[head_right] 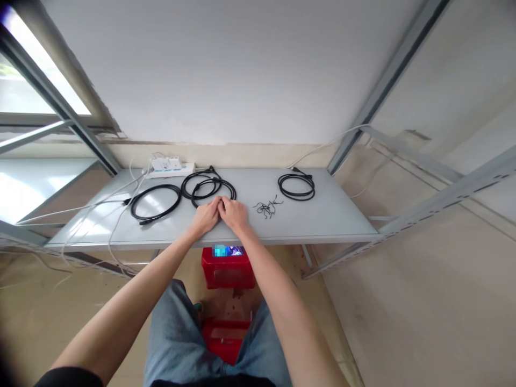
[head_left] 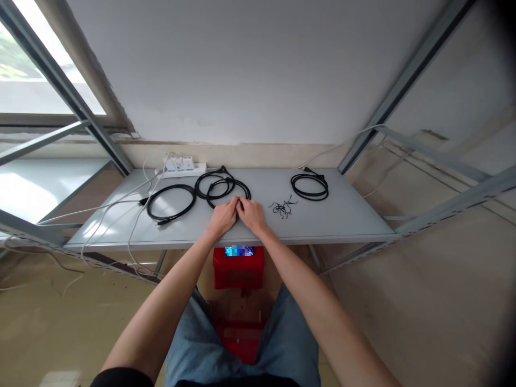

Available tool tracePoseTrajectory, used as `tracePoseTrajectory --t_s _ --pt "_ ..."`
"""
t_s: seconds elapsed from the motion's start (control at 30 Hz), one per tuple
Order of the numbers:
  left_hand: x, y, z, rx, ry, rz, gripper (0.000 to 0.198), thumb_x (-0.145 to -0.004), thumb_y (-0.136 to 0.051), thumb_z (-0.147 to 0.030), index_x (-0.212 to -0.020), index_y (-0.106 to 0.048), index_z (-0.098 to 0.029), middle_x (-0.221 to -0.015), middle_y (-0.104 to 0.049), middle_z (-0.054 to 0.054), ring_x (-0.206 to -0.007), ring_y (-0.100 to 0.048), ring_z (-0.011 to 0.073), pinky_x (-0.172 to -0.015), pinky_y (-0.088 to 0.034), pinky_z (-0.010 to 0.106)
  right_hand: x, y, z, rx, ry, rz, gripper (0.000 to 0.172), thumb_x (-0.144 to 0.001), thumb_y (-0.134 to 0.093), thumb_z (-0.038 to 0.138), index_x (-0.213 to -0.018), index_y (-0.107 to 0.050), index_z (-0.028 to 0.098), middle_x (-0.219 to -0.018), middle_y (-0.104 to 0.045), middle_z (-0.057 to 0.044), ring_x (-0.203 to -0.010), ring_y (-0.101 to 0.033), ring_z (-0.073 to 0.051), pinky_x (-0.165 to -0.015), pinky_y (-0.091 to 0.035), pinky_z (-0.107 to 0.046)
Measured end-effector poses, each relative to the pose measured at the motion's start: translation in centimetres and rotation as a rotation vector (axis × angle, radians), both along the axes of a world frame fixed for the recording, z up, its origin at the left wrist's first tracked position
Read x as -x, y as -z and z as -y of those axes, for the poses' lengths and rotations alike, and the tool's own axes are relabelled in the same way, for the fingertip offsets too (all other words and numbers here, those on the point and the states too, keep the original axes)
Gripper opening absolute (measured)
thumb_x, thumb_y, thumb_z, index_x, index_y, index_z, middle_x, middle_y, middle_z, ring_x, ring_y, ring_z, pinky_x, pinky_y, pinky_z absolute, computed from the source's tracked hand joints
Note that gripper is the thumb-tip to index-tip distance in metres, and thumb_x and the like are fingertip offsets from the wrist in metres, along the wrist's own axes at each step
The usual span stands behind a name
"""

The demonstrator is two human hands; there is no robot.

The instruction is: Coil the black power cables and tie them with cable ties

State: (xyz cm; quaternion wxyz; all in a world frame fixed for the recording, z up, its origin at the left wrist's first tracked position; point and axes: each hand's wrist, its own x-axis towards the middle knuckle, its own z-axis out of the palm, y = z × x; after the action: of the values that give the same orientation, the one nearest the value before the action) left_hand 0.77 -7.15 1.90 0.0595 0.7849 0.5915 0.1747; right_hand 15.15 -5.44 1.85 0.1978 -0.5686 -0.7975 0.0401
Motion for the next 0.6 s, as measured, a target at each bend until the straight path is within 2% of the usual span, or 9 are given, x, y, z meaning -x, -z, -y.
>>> tracePoseTrajectory --t_s 0.17,0.33,0.6 --pt "-0.05 -0.17 0.03 0.004 -0.017 -0.007 0.029 -0.107 -0.03 -0.028 -0.127 -0.05 -0.021 -0.108 -0.075 0.011 -0.098 -0.073 0.0263 -0.08 -0.047 0.031 0.02 -0.08 0.03 -0.021 0.015 0.0 0.04 -0.11 -0.034 0.038 -0.114 -0.07 0.021 -0.099 -0.078 -0.009 -0.085 -0.07 -0.021 -0.071 -0.037 -0.028" --pt "-0.25 -0.24 0.04 -0.008 -0.089 -0.07 0.031 -0.11 -0.027 -0.037 -0.123 -0.05 -0.021 -0.093 -0.075 0.009 -0.088 -0.073 0.0262 -0.074 -0.043 0.03 -0.12 -0.04 -0.03 -0.03 0.008 -0.019 0.04 -0.11 -0.034 0.035 -0.111 -0.071 0.02 -0.097 -0.078 -0.008 -0.083 -0.069 -0.019 -0.069 -0.034 -0.027" --pt "-0.62 -0.48 0.25 -0.023 -0.183 -0.126 0.035 -0.11 -0.026 -0.04 -0.123 -0.052 -0.021 -0.099 -0.076 0.012 -0.09 -0.073 0.0263 -0.075 -0.043 0.03 -0.16 0.47 -0.52 -0.051 -0.023 -0.06 0.037 -0.11 -0.038 0.036 -0.107 -0.071 0.021 -0.096 -0.078 -0.006 -0.081 -0.068 -0.018 -0.067 -0.032 -0.026"
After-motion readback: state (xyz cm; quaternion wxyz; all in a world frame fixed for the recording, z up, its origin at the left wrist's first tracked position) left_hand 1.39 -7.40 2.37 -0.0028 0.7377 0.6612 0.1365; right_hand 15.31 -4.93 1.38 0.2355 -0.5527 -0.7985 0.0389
